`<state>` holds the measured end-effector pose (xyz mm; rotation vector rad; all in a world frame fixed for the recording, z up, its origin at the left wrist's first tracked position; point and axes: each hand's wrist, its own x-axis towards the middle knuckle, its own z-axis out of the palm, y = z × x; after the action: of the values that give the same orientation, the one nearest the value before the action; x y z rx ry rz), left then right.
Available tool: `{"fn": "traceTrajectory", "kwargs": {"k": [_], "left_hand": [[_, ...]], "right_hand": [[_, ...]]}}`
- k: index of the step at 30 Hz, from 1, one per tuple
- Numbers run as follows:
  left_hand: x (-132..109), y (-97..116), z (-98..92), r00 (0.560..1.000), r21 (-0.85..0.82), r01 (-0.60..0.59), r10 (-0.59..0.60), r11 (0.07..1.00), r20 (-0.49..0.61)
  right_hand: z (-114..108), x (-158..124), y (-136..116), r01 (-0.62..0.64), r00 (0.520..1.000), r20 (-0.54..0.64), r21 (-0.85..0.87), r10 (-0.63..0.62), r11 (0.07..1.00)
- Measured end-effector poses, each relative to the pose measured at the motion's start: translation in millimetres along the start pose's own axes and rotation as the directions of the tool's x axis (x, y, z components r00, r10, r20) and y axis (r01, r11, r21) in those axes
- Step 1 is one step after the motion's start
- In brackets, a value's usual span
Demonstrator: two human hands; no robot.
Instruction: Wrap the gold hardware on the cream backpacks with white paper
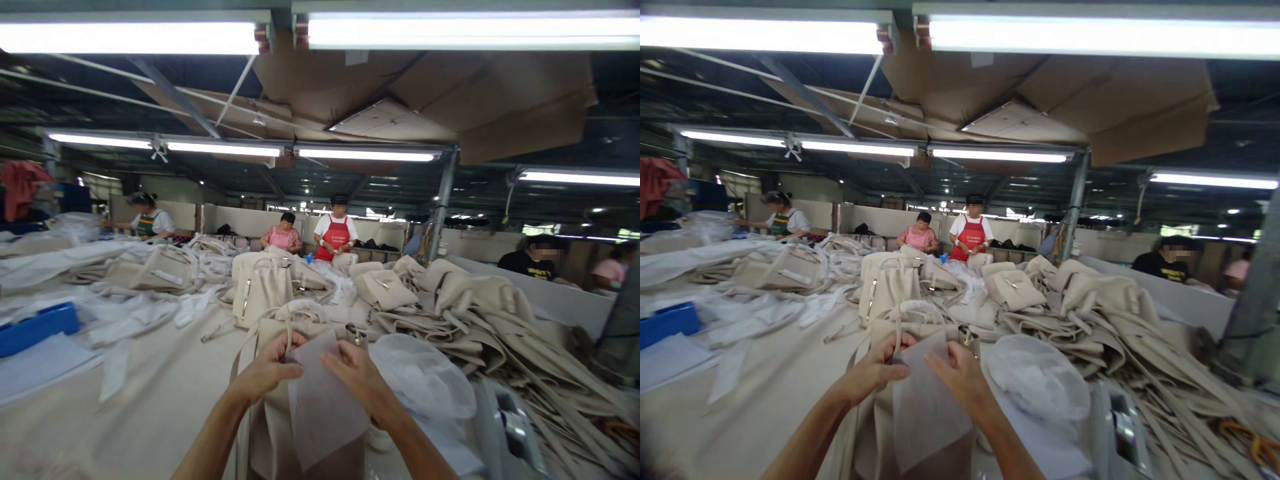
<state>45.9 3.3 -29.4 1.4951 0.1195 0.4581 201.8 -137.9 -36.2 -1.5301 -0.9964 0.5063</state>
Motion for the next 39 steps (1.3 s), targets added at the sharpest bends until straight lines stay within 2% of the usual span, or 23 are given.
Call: {"fn": "traceTrajectory", "kwargs": {"k": [2,4,9,16,18,22,24,27,29,34,36,39], "left_hand": [[0.3,-1.4,-2.6,0.999,0.024,0.015,-0.014,1.000,-0.037],[-0.3,-4.1,-5.2,0.996,0.047,0.030,-0.026,0.998,-0.084],[-0.8,-12.8,-6.5,0.981,0.062,0.056,-0.044,0.996,-0.188],[3.9,-20.1,-9.2,0.956,-0.019,0.075,-0.077,0.997,-0.283],[3.9,-20.7,-14.1,0.953,0.044,0.049,-0.034,0.998,-0.301],[0.1,-18.7,-21.2,0.933,0.281,0.015,0.088,0.960,-0.349],[-4.6,-13.9,-19.9,0.894,0.412,-0.006,0.189,0.911,-0.405],[-14.6,-2.4,-11.3,0.800,0.512,-0.070,0.355,0.856,-0.485],[-20.8,4.1,-3.2,0.782,0.468,-0.105,0.364,0.877,-0.506],[-26.0,0.0,15.5,0.864,0.142,-0.114,0.168,0.983,-0.475],[-25.4,-7.9,20.4,0.855,0.063,-0.149,0.161,0.987,-0.493],[-25.2,-19.0,24.8,0.813,0.020,-0.186,0.165,0.982,-0.559]], "right_hand": [[5.2,8.1,-1.0,-0.067,0.992,0.119,0.139,0.051,0.988],[8.0,13.1,2.1,-0.092,0.987,0.151,0.238,0.057,0.967],[8.0,17.5,12.6,-0.079,0.988,0.149,0.255,0.041,0.964],[3.3,15.9,13.6,-0.119,0.989,0.124,0.301,0.085,0.946],[1.9,16.0,15.4,-0.115,0.990,0.115,0.297,0.084,0.948],[5.1,16.4,21.8,-0.128,0.990,0.093,0.328,0.102,0.936],[8.8,16.4,24.0,-0.140,0.989,0.082,0.347,0.119,0.927],[13.4,16.1,24.6,-0.112,0.994,0.040,0.365,0.105,0.924],[16.4,15.3,23.2,-0.104,0.995,0.035,0.388,0.098,0.916],[34.6,8.8,11.7,-0.180,0.983,0.130,0.539,0.130,0.823],[46.0,6.5,4.5,-0.162,0.986,0.131,0.596,0.105,0.786],[59.8,6.5,-5.1,-0.158,0.987,0.111,0.638,0.113,0.753]]}}
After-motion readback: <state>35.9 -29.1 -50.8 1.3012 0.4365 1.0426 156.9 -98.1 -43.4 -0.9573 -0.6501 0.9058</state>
